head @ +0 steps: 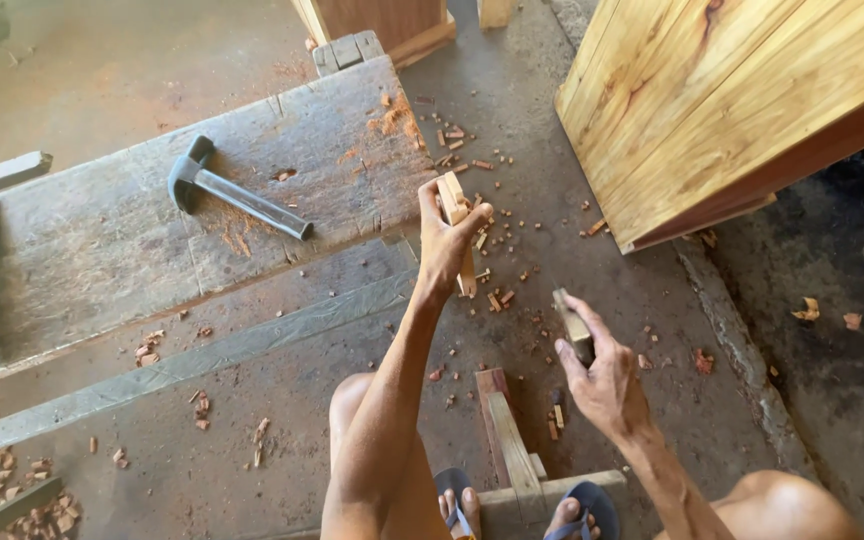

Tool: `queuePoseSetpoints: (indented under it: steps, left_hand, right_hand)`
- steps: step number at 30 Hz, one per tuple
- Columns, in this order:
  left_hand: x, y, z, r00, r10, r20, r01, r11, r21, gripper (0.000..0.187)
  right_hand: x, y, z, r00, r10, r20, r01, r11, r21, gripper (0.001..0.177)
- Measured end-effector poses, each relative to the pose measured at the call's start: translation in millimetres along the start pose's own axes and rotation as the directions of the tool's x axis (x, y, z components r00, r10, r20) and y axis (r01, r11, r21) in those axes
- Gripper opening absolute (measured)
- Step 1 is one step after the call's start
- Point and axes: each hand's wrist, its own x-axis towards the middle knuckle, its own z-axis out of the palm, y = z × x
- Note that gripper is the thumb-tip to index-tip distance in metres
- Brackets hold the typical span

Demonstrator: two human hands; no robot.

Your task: Using a hand saw to cut a small wooden piece for furniture.

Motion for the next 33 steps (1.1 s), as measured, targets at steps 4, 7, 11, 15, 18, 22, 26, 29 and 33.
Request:
queuePoseSetpoints:
  steps: [4,7,11,15,18,22,26,29,33]
  left_hand:
    - [-1,-2,-3,1.000,-0.003,-0.009,0.003,0.999,-0.032,0.069]
    - [-3,3,0,1.000,0.009,0.018,-0.008,0.999,-0.053,0.070]
    - [-2,10,5,1.000,-0.002,0.026,0.003,1.000,-0.024,0.067]
    - [-1,13,6,0.999,-0.036,0.001,0.036,0.999,0.019,0.067]
    - [0,14,8,0.997,-0.073,-0.015,0.074,0.997,0.035,0.068]
    - [3,9,8,0.994,-0.093,-0.052,0.097,0.993,0.066,0.069]
    - [3,5,8,0.997,-0.058,-0.057,0.062,0.994,0.088,0.072]
    - [2,5,6,0.997,-0.053,-0.058,0.057,0.997,0.058,0.076]
    - [5,-3,6,0.998,-0.056,-0.041,0.058,0.997,0.047,0.079]
  right_hand:
    - [0,0,-12,0.976,0.033,0.215,-0.065,0.988,0.143,0.056]
    - [-1,-11,-9,0.997,0.007,0.074,-0.013,0.997,0.078,0.054]
    - [-3,7,-10,0.970,0.242,0.037,-0.244,0.964,0.103,0.055]
    - [-4,16,-22,0.994,-0.108,-0.006,0.107,0.982,0.153,0.054]
    - [-5,22,-24,0.988,0.036,0.153,-0.067,0.978,0.199,0.055]
    - [-8,12,-20,0.977,0.177,0.118,-0.183,0.982,0.046,0.055]
    - [-4,1,-26,0.989,-0.141,-0.031,0.143,0.988,0.065,0.054]
    - [-6,9,-29,0.997,-0.071,-0.001,0.071,0.989,0.127,0.055]
    - [-7,16,-25,0.982,0.049,0.181,-0.080,0.982,0.170,0.056]
